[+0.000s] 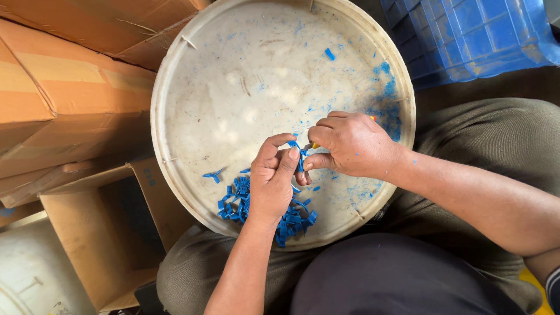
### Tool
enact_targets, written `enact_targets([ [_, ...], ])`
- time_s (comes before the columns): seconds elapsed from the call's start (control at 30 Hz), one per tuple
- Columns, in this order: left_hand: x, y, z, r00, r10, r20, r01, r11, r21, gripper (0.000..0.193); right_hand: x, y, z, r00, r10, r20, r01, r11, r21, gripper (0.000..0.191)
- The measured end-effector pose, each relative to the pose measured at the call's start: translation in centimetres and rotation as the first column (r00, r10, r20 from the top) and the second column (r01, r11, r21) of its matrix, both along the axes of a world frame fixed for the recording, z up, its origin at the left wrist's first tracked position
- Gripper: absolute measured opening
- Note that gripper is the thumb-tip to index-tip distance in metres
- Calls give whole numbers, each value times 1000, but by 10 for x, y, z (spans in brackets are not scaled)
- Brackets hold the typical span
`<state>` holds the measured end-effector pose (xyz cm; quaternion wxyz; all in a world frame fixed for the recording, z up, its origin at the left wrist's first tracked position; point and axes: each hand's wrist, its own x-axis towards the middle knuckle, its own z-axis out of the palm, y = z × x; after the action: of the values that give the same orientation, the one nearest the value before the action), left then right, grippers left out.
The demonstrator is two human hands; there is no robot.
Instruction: The person uses a yellow utility knife to cut blue plastic pieces into smaller fragments over a white bucket lid. After cutting, the person gathers the blue plastic fragments and transfers them into a cardboard box.
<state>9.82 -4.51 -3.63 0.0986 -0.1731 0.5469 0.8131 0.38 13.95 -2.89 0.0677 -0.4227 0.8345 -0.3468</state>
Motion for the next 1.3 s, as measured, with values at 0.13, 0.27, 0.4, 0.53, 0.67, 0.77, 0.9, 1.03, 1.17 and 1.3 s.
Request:
enact_targets([
  [0.13,6,9,-16,1000,1,-12,-1,1000,14,24,4,10,-18,1000,3,13,-3,1000,17,52],
  [0.27,10,28,-32,1000,-1,0,1,1000,29,23,8,29,-38,999,25,27,-26,1000,15,49],
  [0.4,6,42,-41,1000,2,10,-3,997,74,23,7,46,-47,999,52,6,-52,999,12,47],
  [0.53,9,43,-40,999,38,28,-41,993,110,23,14,46,-43,998,-25,-56,19,995,-98,56],
  [0.67,18,32,-35,998,43,39,-48,989,138,23,20,32,-36,997,-59,-43,56,996,-70,60],
  [0.77,21,26,-33,999,34,42,-39,991,129,23,22,26,-32,998,-45,-38,43,998,-46,60],
  [0.9,22,23,-32,999,31,38,-35,993,111,23,25,23,-30,999,-28,-36,28,999,-19,61],
  [1.03,22,24,-32,998,28,51,-32,995,92,23,26,22,-28,998,-35,-57,33,999,-42,60],
  [1.17,22,20,-29,999,23,40,-27,995,93,22,27,18,-24,1000,-27,-11,27,999,22,59],
  [1.3,21,18,-24,999,9,33,-11,997,76,22,26,16,-20,1000,-24,8,24,999,26,57],
])
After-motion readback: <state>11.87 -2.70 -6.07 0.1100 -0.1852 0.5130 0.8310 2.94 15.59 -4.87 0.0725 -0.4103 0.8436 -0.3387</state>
